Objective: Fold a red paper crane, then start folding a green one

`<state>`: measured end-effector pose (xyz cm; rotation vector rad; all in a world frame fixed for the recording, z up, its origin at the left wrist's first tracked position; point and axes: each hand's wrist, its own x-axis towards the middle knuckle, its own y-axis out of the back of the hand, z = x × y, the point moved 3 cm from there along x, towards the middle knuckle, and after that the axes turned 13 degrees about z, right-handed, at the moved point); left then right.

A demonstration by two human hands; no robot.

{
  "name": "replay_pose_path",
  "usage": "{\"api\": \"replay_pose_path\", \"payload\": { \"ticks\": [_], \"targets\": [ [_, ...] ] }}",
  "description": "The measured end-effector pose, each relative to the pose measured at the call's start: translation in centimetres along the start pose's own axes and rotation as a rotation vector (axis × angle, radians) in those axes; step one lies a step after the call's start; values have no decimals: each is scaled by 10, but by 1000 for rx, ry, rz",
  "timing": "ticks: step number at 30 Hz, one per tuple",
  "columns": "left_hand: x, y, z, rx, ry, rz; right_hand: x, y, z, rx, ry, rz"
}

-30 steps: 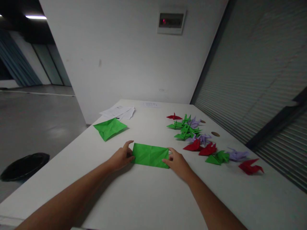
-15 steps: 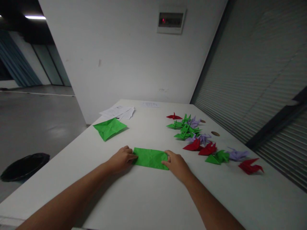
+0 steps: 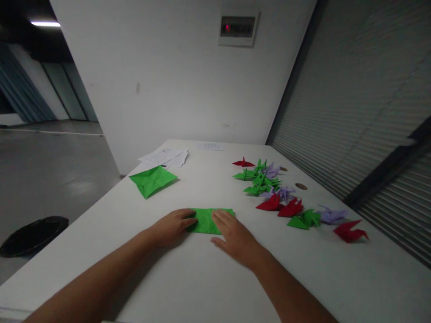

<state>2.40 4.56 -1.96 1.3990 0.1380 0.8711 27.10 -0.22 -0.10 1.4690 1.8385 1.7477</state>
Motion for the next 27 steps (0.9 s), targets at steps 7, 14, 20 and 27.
{"api": "replay_pose_path", "payload": {
  "ticks": [7,14,20,27],
  "targets": [
    [-1,-2,-3,20,-47,-4,0,-21,-15,45,-35,-284],
    [-1,-4,-6,55,-34,-41,-3,-17,-7,9,-95,-279],
    [-1,-3,-8,40,-16,-24,-9,-20,12,-48,-163,-214],
    [-1,-3,-9,70,-23,-11,-12,-18,25,-122,-247,-200]
  ]
}}
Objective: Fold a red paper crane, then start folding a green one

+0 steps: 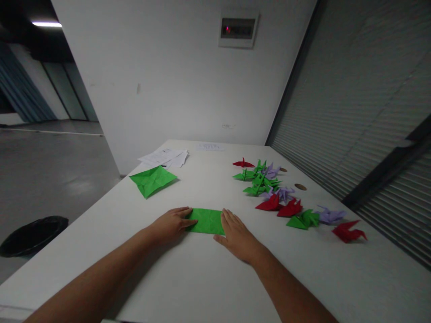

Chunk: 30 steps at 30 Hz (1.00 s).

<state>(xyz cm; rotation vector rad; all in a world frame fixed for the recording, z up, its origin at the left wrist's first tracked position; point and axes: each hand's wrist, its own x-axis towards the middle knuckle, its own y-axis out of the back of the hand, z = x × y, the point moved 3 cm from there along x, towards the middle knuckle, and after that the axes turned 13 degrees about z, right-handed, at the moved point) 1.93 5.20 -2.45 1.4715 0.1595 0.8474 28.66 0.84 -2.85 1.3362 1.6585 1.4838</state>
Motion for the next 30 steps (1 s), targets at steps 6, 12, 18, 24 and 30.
{"api": "replay_pose_path", "payload": {
  "ticks": [6,12,18,24,30],
  "targets": [
    [-1,3,-2,4,23,16,-1,-1,11,4,-32,-5],
    [-2,7,-5,36,9,3,-1,2,27,20,-36,11],
    [-3,9,-6,2,5,21,2,7,41,-2,-92,-18],
    [-3,7,-9,-55,107,27,6,8,44,66,-126,0],
    [2,1,-12,-129,273,54,13,3,45,208,-96,174]
  ]
}}
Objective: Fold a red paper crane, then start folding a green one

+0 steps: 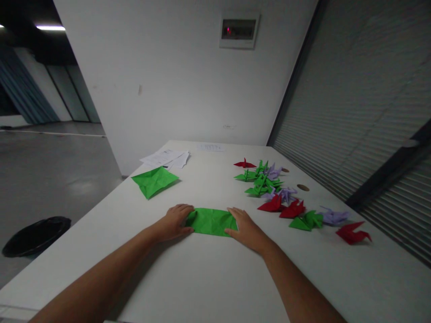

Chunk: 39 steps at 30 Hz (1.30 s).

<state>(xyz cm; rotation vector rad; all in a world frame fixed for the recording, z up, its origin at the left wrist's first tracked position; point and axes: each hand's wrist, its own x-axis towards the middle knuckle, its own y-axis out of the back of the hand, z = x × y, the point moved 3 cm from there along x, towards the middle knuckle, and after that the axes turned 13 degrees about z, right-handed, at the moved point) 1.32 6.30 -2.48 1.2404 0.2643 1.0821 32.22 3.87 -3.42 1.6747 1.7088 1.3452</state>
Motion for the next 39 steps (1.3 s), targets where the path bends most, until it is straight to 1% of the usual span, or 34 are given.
{"api": "replay_pose_path", "payload": {
  "ticks": [4,8,12,15,17,19,20,22,24,25,27,29,31,34,37,39],
  "targets": [
    [1,1,1,-25,44,-9,1,3,-2,90,46,103],
    [0,3,3,-104,51,22,1,10,-10,151,78,169],
    [-2,5,7,-179,28,94,0,13,-14,200,65,219],
    [-3,7,11,-214,7,143,1,13,-12,253,11,242],
    [-2,8,13,-236,0,194,2,13,-10,296,-26,251],
    [-1,11,13,-257,11,267,3,15,-10,329,-27,273],
    [0,13,13,-270,15,311,3,17,-12,341,-3,289],
    [2,18,16,-302,-9,390,4,22,-16,362,87,323],
    [4,23,20,-331,-95,430,3,28,-20,387,193,346],
    [4,25,23,-339,-150,429,2,31,-22,396,239,350],
    [3,27,26,-340,-250,400,0,35,-24,395,308,328],
    [2,27,26,-337,-306,346,-3,38,-26,366,348,254],
    [-1,25,24,-346,-316,256,-6,39,-27,332,360,146],
    [-5,22,20,-386,-285,87,-11,39,-29,304,344,-4],
    [-9,22,20,-436,-286,-61,-15,40,-31,284,309,-89],
    [-10,23,21,-467,-302,-126,-16,40,-31,265,281,-125]
  ]
}}
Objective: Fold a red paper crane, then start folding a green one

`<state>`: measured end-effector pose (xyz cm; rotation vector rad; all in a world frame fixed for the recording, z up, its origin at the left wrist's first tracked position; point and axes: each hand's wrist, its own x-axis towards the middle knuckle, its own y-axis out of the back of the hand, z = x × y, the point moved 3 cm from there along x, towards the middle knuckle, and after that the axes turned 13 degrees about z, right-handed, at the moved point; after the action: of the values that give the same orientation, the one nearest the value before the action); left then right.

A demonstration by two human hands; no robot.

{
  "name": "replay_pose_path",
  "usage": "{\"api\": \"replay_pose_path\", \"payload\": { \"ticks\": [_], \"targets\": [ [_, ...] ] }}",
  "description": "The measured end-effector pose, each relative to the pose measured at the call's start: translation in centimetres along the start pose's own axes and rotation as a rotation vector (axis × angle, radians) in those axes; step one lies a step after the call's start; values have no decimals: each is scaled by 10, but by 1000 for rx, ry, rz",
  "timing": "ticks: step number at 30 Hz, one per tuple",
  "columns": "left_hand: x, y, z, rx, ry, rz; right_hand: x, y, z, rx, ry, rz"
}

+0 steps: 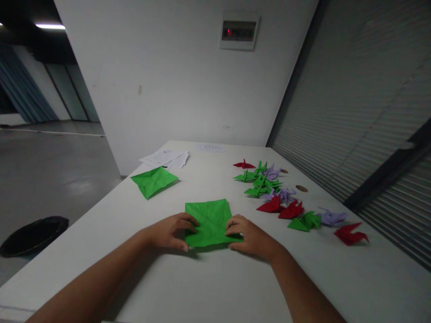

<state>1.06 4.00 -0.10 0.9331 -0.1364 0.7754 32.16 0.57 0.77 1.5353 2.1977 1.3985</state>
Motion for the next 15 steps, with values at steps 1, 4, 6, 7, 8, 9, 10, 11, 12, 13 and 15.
{"api": "replay_pose_path", "payload": {
  "ticks": [1,4,6,7,8,9,10,11,12,13,15],
  "targets": [
    [0,0,1,-11,-1,-14,0,0,0,-6,-13,-18],
    [1,-1,2,35,15,-11,-1,-2,0,-10,-35,-69],
    [3,-3,2,125,30,-10,-1,-4,0,-6,-45,-84],
    [4,-4,1,177,33,-8,-1,-4,-1,-2,-50,-76],
    [5,-5,1,228,34,-1,-1,-4,-3,5,-54,-63],
    [6,-6,0,279,33,13,-1,-4,-5,17,-58,-54],
    [7,-6,-1,327,30,26,-2,-3,-7,39,-61,-51],
    [8,-7,-2,372,24,37,-2,-3,-10,70,-62,-62],
    [8,-7,-3,413,18,42,-2,-4,-12,110,-60,-86],
    [9,-8,-4,447,11,42,-3,-4,-15,150,-51,-115],
    [9,-9,-7,482,-4,33,-2,-4,-17,196,-32,-118]
  ]
}}
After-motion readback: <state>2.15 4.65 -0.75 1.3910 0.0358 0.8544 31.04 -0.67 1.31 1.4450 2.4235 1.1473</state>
